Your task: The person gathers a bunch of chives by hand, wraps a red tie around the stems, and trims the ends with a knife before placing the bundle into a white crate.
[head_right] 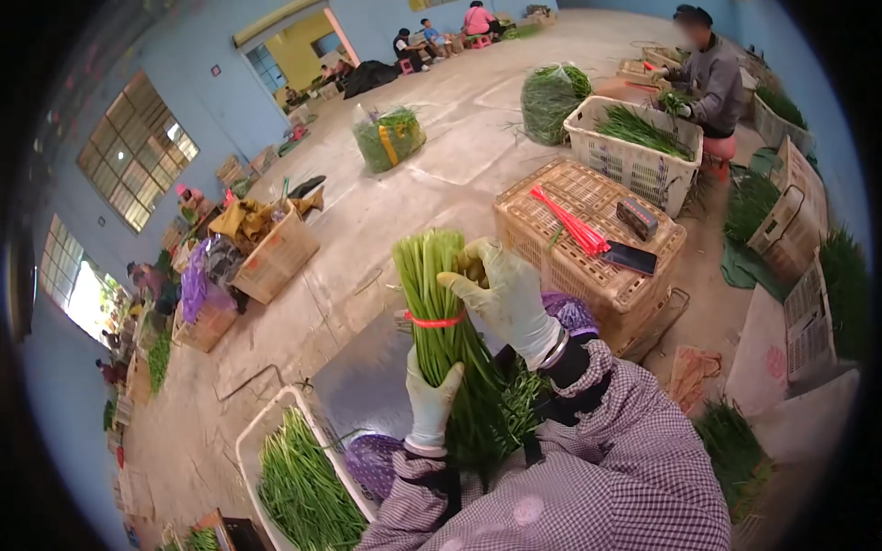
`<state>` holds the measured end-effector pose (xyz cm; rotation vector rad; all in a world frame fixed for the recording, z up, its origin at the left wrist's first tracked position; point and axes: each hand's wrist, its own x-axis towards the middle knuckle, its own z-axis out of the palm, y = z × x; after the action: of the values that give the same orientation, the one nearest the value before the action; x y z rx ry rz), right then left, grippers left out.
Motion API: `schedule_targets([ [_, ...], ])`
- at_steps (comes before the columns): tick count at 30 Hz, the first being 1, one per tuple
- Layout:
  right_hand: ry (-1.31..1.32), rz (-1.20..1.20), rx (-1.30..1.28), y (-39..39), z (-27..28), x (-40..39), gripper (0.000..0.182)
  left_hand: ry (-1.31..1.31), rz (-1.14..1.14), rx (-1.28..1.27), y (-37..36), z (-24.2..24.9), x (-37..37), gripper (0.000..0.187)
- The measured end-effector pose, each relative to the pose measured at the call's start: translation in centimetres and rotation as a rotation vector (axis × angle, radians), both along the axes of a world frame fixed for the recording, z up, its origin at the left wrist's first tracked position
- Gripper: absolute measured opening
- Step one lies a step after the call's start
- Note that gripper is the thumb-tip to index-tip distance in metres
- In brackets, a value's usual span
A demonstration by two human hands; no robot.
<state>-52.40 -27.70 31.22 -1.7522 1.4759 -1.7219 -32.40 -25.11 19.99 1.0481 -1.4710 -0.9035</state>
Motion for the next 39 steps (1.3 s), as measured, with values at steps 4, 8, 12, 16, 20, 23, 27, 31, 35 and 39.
schedule_targets([
  [4, -0.136, 0.157, 0.088, -1.2, -2.3, -0.6, 0.023, -0.052, 0.089, -0.029, 0.4, -1.5, -0.2, 0.073],
  [8, -0.381, 0.283, 0.256, -2.4, -2.1, -2.3, 0.017, -0.178, 0.130, -0.080, 0.6, -2.3, 1.0, 0.072],
  [12, -0.261, 0.026, -0.260, 0.1, 2.3, -4.8, 0.011, -0.317, 0.210, -0.136, 1.0, -6.2, 2.2, 0.071],
  [16, 0.301, 0.803, 0.432, 1.3, 0.1, -6.8, 0.014, -0.239, 0.235, -0.118, 0.8, -8.0, 1.8, 0.077],
  [20, 0.499, -0.038, -0.178, 0.1, -3.9, -3.4, 0.030, -0.254, 0.256, -0.153, 1.0, -7.7, 1.1, 0.076],
  [23, 0.662, -0.214, -0.269, -1.6, -4.5, -2.5, 0.027, -0.410, 0.285, -0.216, 1.5, -5.7, 0.8, 0.076],
  [27, 1.056, -0.454, -0.171, -5.2, -6.6, -3.7, 0.021, -0.437, 0.294, -0.222, 0.9, -6.1, 1.2, 0.077],
  [31, 0.831, -0.486, 0.138, -4.8, -5.0, -8.5, 0.018, -0.444, 0.339, -0.206, 1.6, -6.9, 1.5, 0.078],
  [35, 0.675, 0.050, 0.426, -0.6, -6.6, -7.8, 0.023, -0.417, 0.371, -0.213, 1.2, -6.6, 1.5, 0.078],
  [39, 0.505, -0.067, -0.123, 0.5, -3.4, -3.6, 0.025, -0.452, 0.376, -0.249, 1.0, -6.3, 0.8, 0.080],
])
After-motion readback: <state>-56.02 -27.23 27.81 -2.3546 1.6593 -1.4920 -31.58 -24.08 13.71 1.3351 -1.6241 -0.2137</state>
